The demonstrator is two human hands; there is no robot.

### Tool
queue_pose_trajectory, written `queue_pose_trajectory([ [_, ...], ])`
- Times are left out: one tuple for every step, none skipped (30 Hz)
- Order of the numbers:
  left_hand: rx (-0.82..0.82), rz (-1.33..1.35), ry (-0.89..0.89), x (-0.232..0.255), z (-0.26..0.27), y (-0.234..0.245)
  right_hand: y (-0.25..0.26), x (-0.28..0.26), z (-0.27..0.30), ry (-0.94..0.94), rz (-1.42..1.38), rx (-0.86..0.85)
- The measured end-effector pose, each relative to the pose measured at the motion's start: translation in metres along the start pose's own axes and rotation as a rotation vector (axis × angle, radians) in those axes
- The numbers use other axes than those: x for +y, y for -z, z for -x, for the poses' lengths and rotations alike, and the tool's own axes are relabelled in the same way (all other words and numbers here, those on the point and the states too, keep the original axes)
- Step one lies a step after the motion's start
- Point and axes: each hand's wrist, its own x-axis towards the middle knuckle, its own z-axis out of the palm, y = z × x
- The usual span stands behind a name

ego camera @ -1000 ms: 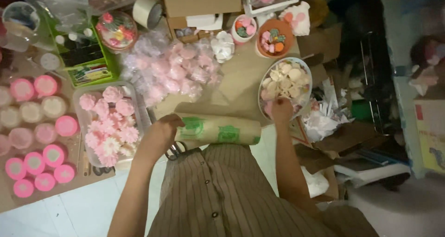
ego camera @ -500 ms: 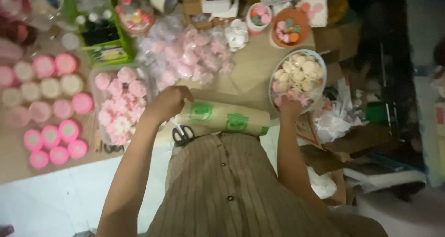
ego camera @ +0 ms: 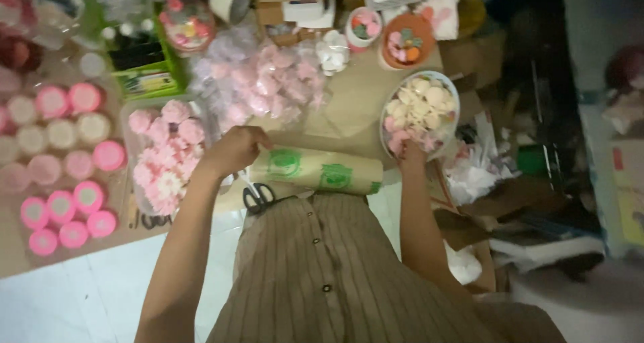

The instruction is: Stir melted wax in a pitcher and then package small floral candle pieces.

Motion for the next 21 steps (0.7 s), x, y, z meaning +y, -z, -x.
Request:
queue_pose_trajectory([
  [-0.021,0.059,0.095,0.007,0.001,0.004,0.007,0.000,-0.003,-0.017,-0.040,0.022],
  [-0.043,0.117,0.190,0.015,0.003,0.009,0.014,0.001,-0.006,-0.034,-0.081,0.043],
  [-0.053,0.115,0.177,0.029,0.002,0.017,0.029,0.011,-0.021,-0.051,-0.121,0.059],
  [-0.101,0.131,0.292,0.042,0.002,0.026,0.038,0.023,-0.036,-0.068,-0.161,0.076],
  [-0.148,0.146,0.411,0.056,0.003,0.034,0.034,0.037,-0.053,-0.086,-0.200,0.088],
  [-0.157,0.143,0.404,0.041,0.003,0.026,0.040,0.035,-0.060,-0.088,-0.205,0.099],
  [-0.084,0.106,0.228,0.026,0.004,0.017,0.045,0.033,-0.066,0.144,-0.025,0.170],
  [-0.011,0.070,0.052,0.011,0.005,0.009,0.050,0.032,-0.073,0.375,0.159,0.237],
  [-0.018,0.070,0.047,0.011,0.005,0.009,0.052,0.020,-0.079,0.371,0.159,0.244],
  [-0.018,0.072,0.050,0.012,0.005,0.008,0.053,0.008,-0.085,0.487,0.228,0.219],
  [-0.017,0.074,0.055,0.012,0.006,0.008,0.054,-0.004,-0.091,0.601,0.297,0.189],
  [-0.022,0.075,0.053,0.018,0.006,0.009,0.054,-0.008,-0.101,0.597,0.299,0.193],
  [-0.023,0.085,0.121,0.025,0.006,0.012,0.050,-0.013,-0.112,0.671,0.391,0.257],
  [-0.024,0.094,0.188,0.031,0.007,0.014,0.047,-0.018,-0.123,0.744,0.484,0.322],
  [-0.027,0.094,0.192,0.031,0.007,0.013,0.042,-0.030,-0.116,0.740,0.485,0.319],
  [-0.017,0.098,0.189,0.030,0.007,0.012,0.037,-0.042,-0.110,0.747,0.508,0.274],
  [-0.006,0.101,0.185,0.030,0.008,0.012,0.032,-0.054,-0.103,0.753,0.529,0.228],
  [-0.009,0.100,0.189,0.030,0.009,0.011,0.030,-0.053,-0.104,0.749,0.529,0.225],
  [-0.005,0.084,0.200,0.030,0.008,0.010,0.025,-0.055,-0.109,0.707,0.641,0.352],
  [0.000,0.069,0.211,0.031,0.008,0.010,0.021,-0.058,-0.113,0.662,0.752,0.479],
  [0.001,0.069,0.215,0.033,0.007,0.010,0.022,-0.054,-0.116,0.663,0.752,0.475],
])
